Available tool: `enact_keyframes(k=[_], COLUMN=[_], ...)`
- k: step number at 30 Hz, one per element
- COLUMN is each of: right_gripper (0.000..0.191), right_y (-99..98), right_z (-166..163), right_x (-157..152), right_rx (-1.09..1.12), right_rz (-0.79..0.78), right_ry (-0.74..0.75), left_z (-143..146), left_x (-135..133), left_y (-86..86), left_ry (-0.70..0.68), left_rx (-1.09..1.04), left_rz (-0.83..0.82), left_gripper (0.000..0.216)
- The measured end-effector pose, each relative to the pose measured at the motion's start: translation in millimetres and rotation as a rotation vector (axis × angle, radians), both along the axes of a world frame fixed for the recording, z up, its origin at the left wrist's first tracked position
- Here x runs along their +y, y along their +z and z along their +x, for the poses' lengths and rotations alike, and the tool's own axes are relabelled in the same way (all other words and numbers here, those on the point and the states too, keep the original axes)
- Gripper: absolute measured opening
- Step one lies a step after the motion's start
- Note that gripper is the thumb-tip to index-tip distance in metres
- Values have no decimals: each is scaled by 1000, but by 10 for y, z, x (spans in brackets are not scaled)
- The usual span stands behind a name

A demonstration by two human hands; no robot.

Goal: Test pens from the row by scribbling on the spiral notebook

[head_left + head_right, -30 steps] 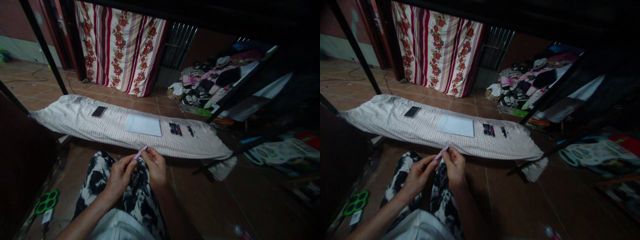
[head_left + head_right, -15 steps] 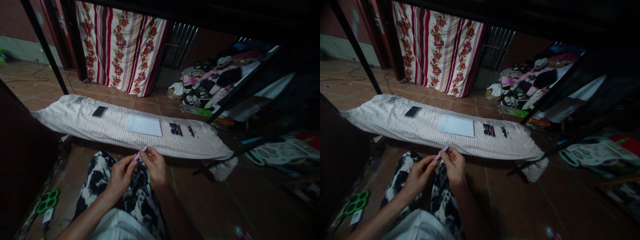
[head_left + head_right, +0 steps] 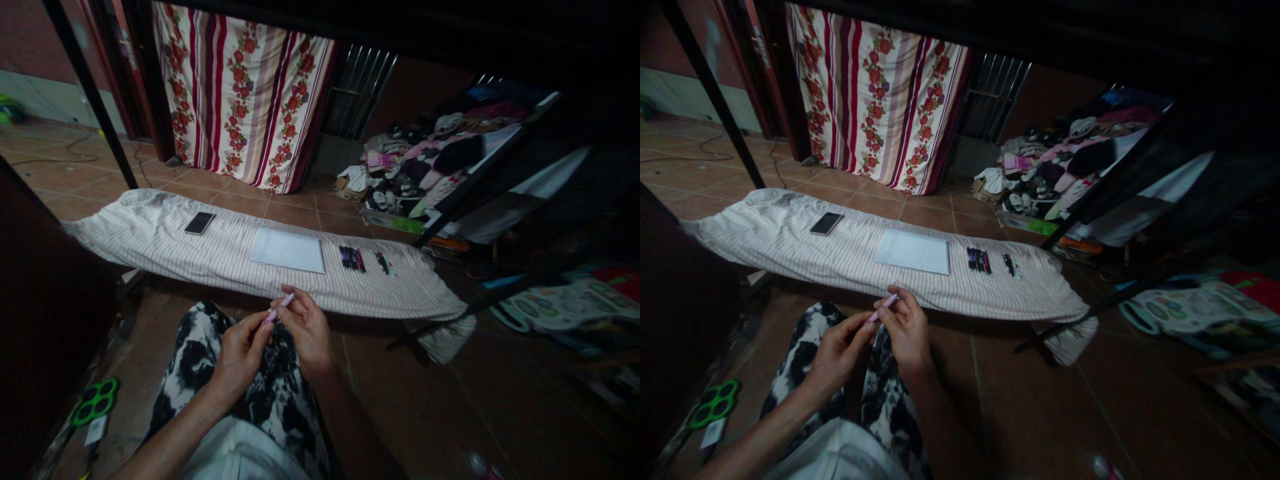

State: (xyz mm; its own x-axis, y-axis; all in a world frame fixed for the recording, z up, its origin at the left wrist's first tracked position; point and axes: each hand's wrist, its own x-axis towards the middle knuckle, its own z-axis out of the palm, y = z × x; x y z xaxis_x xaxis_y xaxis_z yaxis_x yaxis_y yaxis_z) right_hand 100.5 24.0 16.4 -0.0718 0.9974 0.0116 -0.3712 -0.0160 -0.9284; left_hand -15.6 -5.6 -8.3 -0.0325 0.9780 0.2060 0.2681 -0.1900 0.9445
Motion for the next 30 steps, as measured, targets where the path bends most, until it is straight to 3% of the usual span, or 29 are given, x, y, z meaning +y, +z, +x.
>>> enact_keyframes(k=[8,14,17,22,26,30], right_gripper=[47,32,26,23,32,27], right_y=[5,4,38,70,17,-59], right_z=[16,11,13,25,22,4], right_x=[-17,18,3,-42,-37,2], right_rx=[33,-29,-94,-105,-25,-24], right_rz=[39,-48,-19,35,60,46], right_ry=[93,-49,-89,-28,64,5], left_z=[-14,-16,-18,-25,-32,-34], left_x=[16,-14,-17,-5,-7,-31], left_y=[-12,-2,17,39,39,34], left_ry=[-13,42,44,26,18,28], left_rx=[-25,36,46,-31,-41,-26], left_rz=[-20,34,51,-13,-43,-4], left_gripper=[29,27,28,30,32,29])
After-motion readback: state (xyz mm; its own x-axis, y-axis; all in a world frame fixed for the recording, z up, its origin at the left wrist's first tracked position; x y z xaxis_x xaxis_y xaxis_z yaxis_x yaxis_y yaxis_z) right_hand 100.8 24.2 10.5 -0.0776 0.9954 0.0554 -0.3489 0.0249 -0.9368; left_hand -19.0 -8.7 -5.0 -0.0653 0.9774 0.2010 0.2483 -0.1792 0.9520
